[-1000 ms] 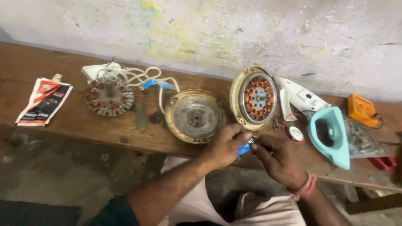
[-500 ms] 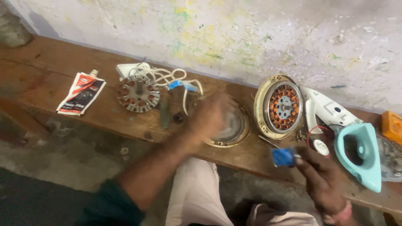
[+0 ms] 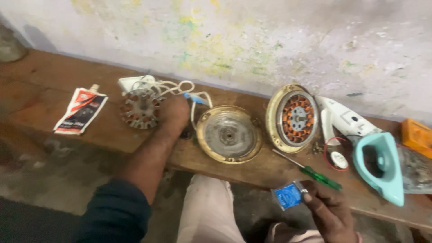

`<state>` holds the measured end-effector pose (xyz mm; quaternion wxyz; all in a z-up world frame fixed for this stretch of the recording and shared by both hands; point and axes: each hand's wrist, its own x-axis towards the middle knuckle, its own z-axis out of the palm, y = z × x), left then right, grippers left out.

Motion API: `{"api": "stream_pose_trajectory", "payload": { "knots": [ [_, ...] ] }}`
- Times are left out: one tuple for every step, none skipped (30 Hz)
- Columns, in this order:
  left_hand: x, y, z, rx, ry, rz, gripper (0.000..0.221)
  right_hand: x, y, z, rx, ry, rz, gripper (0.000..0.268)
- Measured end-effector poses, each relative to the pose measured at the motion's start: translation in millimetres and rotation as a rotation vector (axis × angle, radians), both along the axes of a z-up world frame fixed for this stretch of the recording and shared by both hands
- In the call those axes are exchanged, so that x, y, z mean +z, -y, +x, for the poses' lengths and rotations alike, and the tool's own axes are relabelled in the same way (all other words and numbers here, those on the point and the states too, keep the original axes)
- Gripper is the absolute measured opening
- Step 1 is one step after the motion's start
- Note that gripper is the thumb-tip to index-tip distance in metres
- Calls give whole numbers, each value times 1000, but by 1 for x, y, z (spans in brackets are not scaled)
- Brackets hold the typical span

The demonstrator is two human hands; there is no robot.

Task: The person disassembles and reassembles a small electrical motor on a wooden workbench. They use a screwdriver to remove and install a bearing into the motor housing, handling the stator, rotor, and housing components.

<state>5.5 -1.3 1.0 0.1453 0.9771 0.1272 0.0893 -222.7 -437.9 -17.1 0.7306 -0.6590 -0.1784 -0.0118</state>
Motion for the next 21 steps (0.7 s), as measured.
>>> {"api": "stream_pose_trajectory", "payload": {
  "knots": [
    [2, -1, 4, 18, -20, 11, 30, 7, -3, -1, -35, -19, -58, 17],
    [3, 1, 7, 34, -44, 24, 30, 13, -6, -2, -72, -42, -114, 21],
    [3, 3, 8, 46, -46, -19, 30, 18, -9, -3, -106, -19, -150, 20],
    [5, 2, 7, 59, -48, -61, 30, 23, -13, -1, -139, 4, -185, 19],
    [8, 4, 6, 73, -50, -103, 32, 27, -16, 1, -171, 27, -221, 19],
    [10, 5, 4, 52, -28, -84, 31, 30, -19, 2, -263, 76, -353, 17],
    [14, 6, 1, 31, -5, -65, 30, 33, -22, 4, -356, 123, -486, 16],
    [18, 8, -2, 14, 18, -43, 29, 34, -26, 7, -445, 171, -615, 15],
    [22, 10, -7, -2, 70, -18, 30, 34, -30, 13, -466, 297, -645, 12],
    [27, 9, -14, -16, 118, 5, 31, 33, -34, 19, -482, 421, -676, 10],
    [31, 10, -23, -31, 167, 29, 32, 32, -37, 22, -495, 545, -706, 8],
    [36, 11, -33, -90, 311, 62, 31, 30, -40, 24, -514, 571, -761, 8],
    [42, 13, -46, -150, 455, 96, 30, 27, -43, 27, -533, 597, -815, 8],
    [51, 15, -56, -210, 608, 130, 29, 27, -45, 31, -555, 630, -867, 9],
    [60, 17, -67, -268, 579, -84, 24, 26, -47, 34, -504, 681, -917, 12],
    [66, 22, -81, -327, 541, -299, 20, 24, -49, 35, -451, 728, -967, 15],
    [70, 31, -94, -384, 498, -514, 18, 23, -50, 35, -396, 775, -1016, 18],
    [73, 41, -107, -465, 518, -595, 20, 21, -52, 35, -381, 761, -1009, 19],
    [76, 50, -119, -546, 537, -675, 23, 21, -54, 33, -366, 746, -1002, 19],
    [77, 59, -130, -637, 592, -624, 23, 22, -57, 31, -351, 732, -994, 20],
    [79, 66, -140, -728, 646, -571, 23, 25, -59, 29, -356, 713, -936, 18]
  ]
}}
